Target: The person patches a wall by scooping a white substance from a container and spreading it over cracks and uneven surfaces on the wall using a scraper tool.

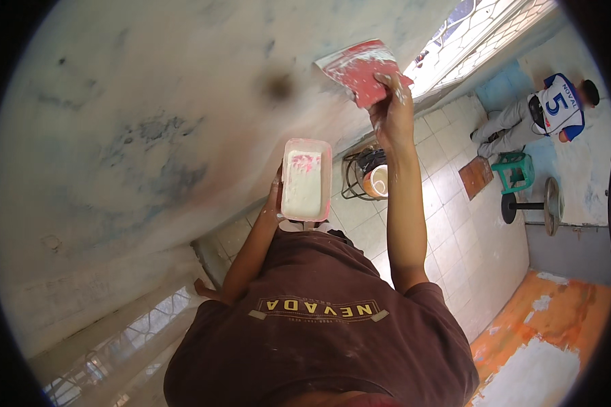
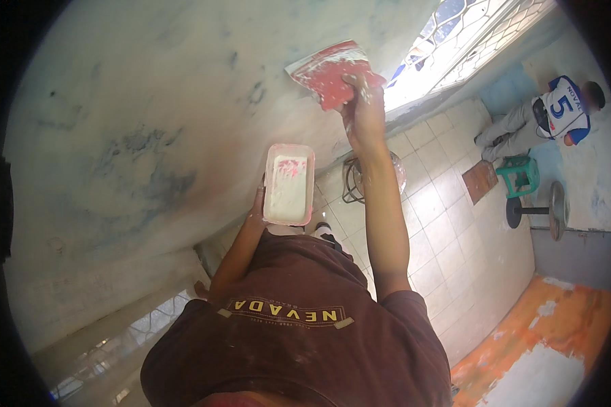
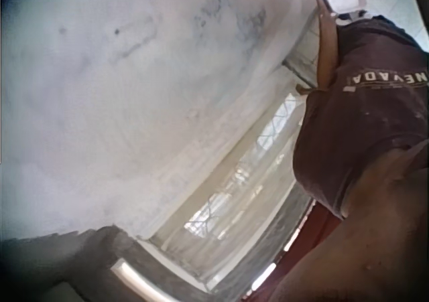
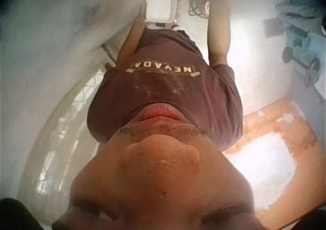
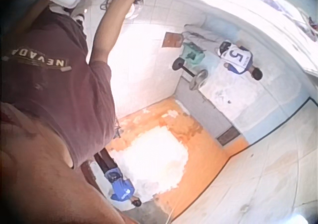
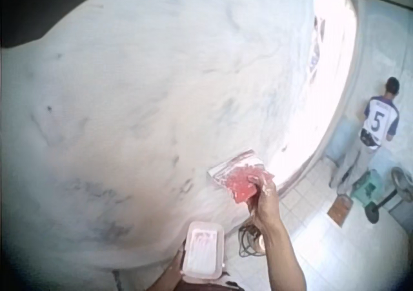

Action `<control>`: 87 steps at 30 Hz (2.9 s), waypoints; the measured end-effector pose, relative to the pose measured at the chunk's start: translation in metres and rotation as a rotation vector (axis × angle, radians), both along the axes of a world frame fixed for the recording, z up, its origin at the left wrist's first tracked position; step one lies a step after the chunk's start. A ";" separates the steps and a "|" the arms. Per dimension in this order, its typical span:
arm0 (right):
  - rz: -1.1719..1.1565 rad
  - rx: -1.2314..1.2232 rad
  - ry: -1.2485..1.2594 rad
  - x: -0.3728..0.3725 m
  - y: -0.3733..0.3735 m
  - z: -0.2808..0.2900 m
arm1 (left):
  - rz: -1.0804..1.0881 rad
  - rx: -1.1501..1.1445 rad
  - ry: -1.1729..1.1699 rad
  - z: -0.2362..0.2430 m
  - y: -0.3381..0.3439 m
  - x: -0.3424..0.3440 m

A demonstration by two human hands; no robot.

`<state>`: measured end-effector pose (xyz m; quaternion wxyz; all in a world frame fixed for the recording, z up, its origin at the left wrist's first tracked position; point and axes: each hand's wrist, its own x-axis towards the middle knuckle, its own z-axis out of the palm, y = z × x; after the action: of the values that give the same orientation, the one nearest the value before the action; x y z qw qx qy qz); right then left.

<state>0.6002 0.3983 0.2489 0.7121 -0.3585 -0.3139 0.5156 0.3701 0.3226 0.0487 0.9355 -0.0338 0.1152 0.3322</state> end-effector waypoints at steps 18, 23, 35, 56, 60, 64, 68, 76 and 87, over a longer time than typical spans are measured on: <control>0.238 0.080 0.066 -0.061 -0.018 0.025 | 0.289 -0.035 0.138 -0.117 -0.107 -0.044; 0.253 -0.122 -0.016 -0.039 -0.025 -0.051 | 0.341 0.040 0.200 -0.088 -0.121 -0.047; 0.384 -0.041 -0.096 -0.149 -0.007 0.021 | 0.493 0.096 -0.034 -0.055 -0.128 -0.131; -0.110 0.726 -1.290 -0.402 -0.125 -0.064 | 0.690 0.090 0.207 -0.061 -0.201 -0.307; -0.264 0.773 -1.112 -0.359 -0.122 -0.087 | 0.677 0.108 0.213 -0.061 -0.203 -0.318; -0.922 0.570 -1.132 -0.295 -0.084 0.029 | 0.652 0.092 0.174 -0.052 -0.212 -0.315; -0.859 0.415 -1.184 -0.312 -0.049 0.045 | 0.604 0.097 0.133 -0.036 -0.213 -0.306; -0.128 0.735 -1.182 -0.415 -0.146 -0.056 | 0.607 0.050 0.155 -0.032 -0.215 -0.302; -0.944 0.459 -1.036 -0.289 -0.034 0.019 | 0.743 0.056 0.154 -0.039 -0.218 -0.308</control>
<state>0.3116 0.3648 0.2679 0.6759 -0.4949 -0.5222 -0.1598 0.0622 0.1050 0.0098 0.7403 -0.0225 0.1557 0.6536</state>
